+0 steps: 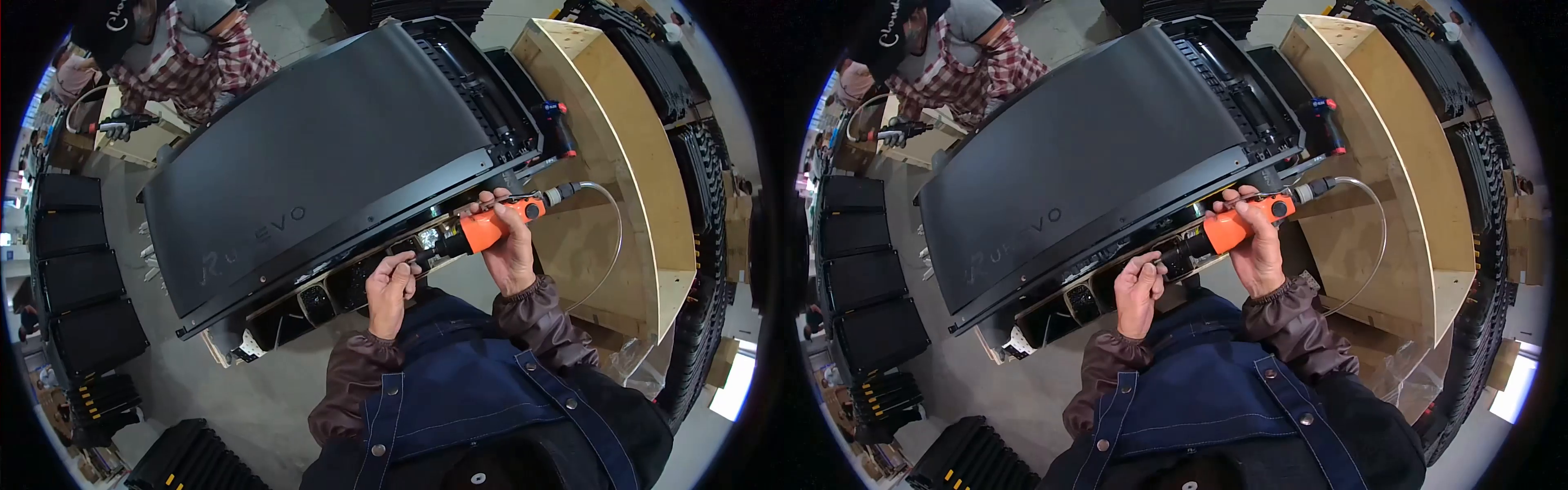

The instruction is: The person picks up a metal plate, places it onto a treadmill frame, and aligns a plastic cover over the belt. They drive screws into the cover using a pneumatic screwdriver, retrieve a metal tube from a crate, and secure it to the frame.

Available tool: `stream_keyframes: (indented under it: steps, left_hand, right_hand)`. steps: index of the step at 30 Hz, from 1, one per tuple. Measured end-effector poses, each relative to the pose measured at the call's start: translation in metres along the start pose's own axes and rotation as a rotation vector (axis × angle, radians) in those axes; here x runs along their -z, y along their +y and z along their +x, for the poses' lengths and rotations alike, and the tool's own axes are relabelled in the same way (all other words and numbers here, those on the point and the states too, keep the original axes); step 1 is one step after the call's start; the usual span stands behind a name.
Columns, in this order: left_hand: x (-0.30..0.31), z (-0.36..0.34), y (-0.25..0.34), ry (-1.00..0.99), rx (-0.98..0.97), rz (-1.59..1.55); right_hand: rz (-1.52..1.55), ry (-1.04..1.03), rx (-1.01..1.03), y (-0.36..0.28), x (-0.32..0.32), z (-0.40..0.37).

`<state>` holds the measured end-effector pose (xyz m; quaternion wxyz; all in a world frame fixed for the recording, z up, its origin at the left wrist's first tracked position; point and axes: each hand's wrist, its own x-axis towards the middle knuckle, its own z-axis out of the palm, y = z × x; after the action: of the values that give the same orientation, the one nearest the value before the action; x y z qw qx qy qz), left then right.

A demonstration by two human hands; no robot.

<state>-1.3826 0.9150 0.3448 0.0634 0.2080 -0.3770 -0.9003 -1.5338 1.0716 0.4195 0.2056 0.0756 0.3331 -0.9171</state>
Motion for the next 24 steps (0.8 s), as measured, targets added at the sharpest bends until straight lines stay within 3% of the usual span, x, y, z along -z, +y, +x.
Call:
stream_keyframes:
  steps: [1, 3, 5, 8, 11, 12, 13, 15, 21, 23, 24]
  left_hand:
    - [-0.016, 0.005, -0.001, -0.003, 0.004, 0.005]
    - [-0.046, 0.015, -0.009, 0.141, -0.390, 0.657]
    - [-0.066, 0.033, -0.018, 0.140, -0.599, 0.789]
    - [-0.084, 0.062, -0.022, 0.053, -0.106, 0.427]
    - [-0.098, 0.109, -0.041, -0.066, 0.307, -0.236]
    - [-0.109, 0.121, -0.050, -0.110, 0.363, -0.414]
    - [-0.121, 0.135, -0.058, -0.158, 0.416, -0.590]
    - [-0.152, 0.162, -0.064, -0.180, 0.474, -0.659]
    - [-0.173, 0.197, -0.088, -0.281, 0.479, -0.852]
    - [-0.180, 0.194, -0.082, -0.071, 0.467, -0.744]
    - [-0.175, 0.195, -0.086, -0.064, 0.467, -0.748]
  right_hand:
    - [0.005, 0.003, 0.003, -0.006, 0.008, 0.007]
    - [0.039, 0.138, 0.008, -0.017, 0.021, 0.019]
    - [0.073, 0.165, 0.007, -0.031, 0.031, 0.029]
    - [0.023, 0.180, 0.114, -0.053, 0.045, 0.046]
    - [-0.057, 0.020, 0.262, -0.085, 0.039, 0.060]
    - [-0.060, 0.016, 0.264, -0.096, 0.032, 0.062]
    - [-0.225, -0.022, 0.351, -0.106, 0.023, 0.066]
    - [-0.465, -0.103, 0.472, -0.120, 0.011, 0.076]
    - [-0.788, -0.321, 0.504, -0.123, 0.007, 0.122]
    - [-0.853, -0.380, 0.478, -0.122, 0.008, 0.137]
    - [-0.916, -0.439, 0.449, -0.120, 0.007, 0.142]
